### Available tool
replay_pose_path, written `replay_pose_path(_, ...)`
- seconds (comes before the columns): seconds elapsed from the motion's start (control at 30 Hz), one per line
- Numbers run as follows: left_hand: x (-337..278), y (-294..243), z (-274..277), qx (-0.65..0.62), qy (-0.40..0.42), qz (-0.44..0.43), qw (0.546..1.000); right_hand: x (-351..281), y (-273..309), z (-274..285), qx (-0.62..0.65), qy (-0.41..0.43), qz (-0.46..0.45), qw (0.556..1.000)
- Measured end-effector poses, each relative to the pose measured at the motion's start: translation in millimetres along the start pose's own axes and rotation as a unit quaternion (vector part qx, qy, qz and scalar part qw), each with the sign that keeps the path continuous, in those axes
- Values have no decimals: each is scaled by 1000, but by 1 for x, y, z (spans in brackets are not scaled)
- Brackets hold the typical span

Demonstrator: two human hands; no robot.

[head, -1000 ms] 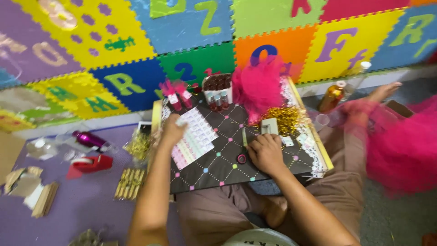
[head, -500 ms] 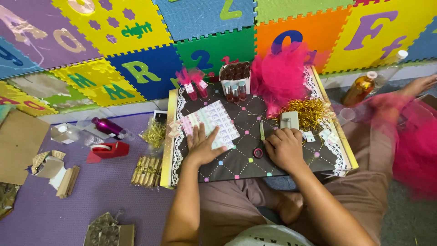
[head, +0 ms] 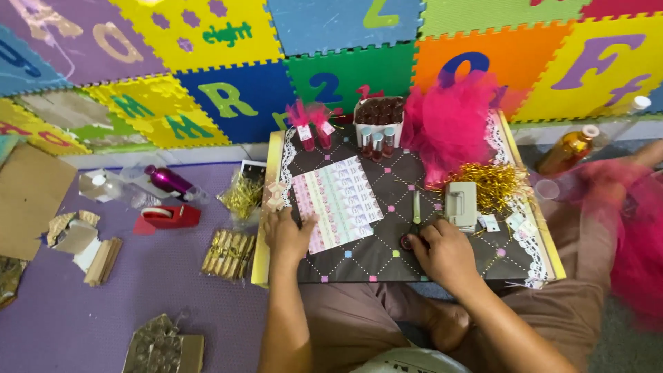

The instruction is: The person sits on the floor and assembles small gift items by wrapping pink tulle around small boxes. They use scissors to cut a piece of gold tinsel and then tie it around the tulle-wrapped box to complete the decoration.

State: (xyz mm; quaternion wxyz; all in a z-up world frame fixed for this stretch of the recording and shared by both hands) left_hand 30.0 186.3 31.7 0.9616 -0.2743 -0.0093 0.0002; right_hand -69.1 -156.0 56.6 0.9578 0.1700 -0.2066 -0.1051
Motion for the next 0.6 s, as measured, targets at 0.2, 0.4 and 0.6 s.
replay_pose_path(0.2, 1, -21, -17, 56, -39, -17, 998, -2, 5, -11, -82, 95, -71, 990)
replay_pose_path(0.4, 5, -9, -23, -19, -21, -29, 999, -15, -18, -16, -114, 168, -103, 974)
replay_pose_path(0.6, 3, 7, -14, -50, -71, -28, 996, -23, -37, -8, -122, 182, -78, 973)
Point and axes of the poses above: each hand's wrist, its own x-axis towards the middle knuckle, its own z-axis out of the back of the hand, y = z × x, the point moved 7 cm from there along x, towards the middle knuckle, and after that the axes turned 14 degrees about -z, right-handed, at the moved point
